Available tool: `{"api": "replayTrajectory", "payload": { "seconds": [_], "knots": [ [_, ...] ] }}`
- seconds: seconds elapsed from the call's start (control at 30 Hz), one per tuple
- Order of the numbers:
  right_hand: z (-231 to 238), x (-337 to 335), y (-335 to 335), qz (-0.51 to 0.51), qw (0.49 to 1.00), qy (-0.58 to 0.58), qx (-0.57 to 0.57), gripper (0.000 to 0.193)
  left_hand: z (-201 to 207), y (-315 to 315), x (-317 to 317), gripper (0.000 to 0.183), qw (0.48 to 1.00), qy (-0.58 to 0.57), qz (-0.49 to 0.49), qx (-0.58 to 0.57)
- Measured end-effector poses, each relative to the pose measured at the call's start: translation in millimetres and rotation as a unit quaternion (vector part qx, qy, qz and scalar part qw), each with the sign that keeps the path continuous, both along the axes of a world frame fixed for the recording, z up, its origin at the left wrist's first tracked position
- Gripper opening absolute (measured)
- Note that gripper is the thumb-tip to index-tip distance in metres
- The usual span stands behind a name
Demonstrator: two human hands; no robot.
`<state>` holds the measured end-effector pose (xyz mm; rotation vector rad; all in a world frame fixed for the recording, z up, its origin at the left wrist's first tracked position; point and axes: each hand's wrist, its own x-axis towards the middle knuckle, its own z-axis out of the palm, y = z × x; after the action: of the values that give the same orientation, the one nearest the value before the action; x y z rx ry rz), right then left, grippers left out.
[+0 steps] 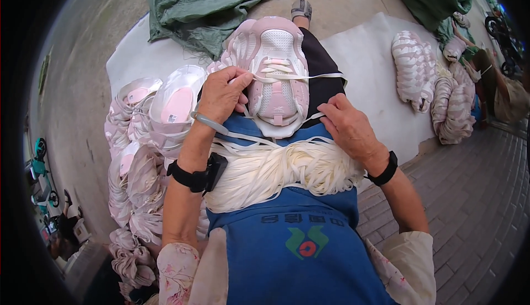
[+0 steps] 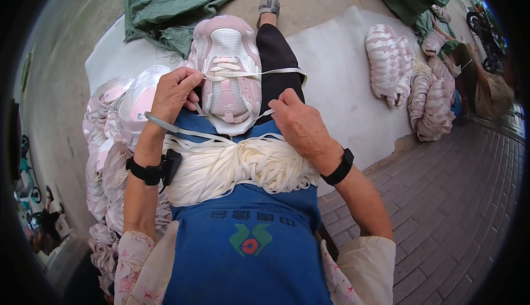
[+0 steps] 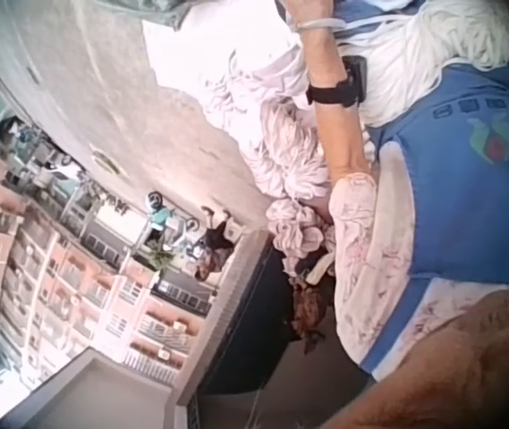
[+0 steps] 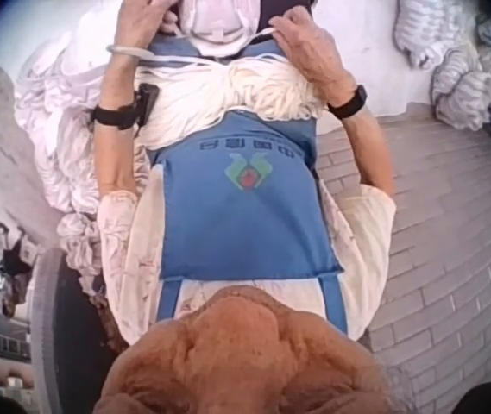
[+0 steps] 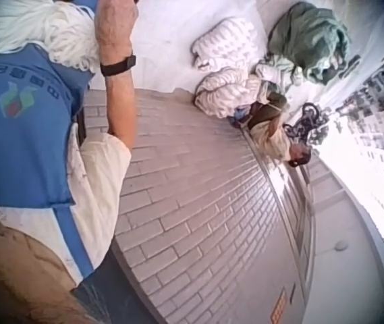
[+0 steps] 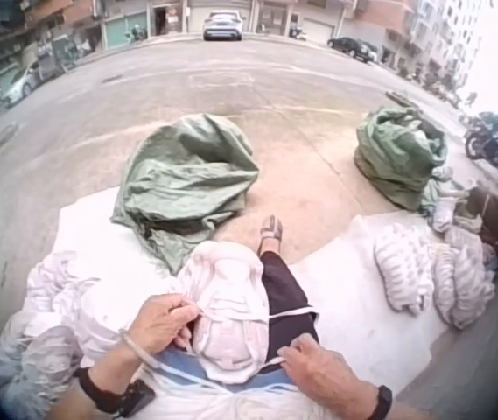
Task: Insert and thread laces through the eyelets of pink and white sneakers.
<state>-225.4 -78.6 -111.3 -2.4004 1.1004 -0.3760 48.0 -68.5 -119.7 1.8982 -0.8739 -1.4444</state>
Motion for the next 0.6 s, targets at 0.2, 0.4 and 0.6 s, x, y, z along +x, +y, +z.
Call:
{"api": "replayTrajectory", "payload": {
  "seconds": [0.2,0.4,0.6],
  "knots": [
    [-9,10,1,0.092,0.992,0.074,-0.041,0.008,-25,6,-10,0.021,0.871,-0.296,-0.114,-0.376],
    [-10,3,-1,0.041,0.998,0.040,0.036,0.007,-13,10,-9,0.016,0.992,0.042,0.051,-0.107],
    [1,18,-16,-0.019,0.994,-0.102,0.032,0.004,-16,20,-13,0.021,0.890,-0.311,-0.085,-0.323]
  ]
}}
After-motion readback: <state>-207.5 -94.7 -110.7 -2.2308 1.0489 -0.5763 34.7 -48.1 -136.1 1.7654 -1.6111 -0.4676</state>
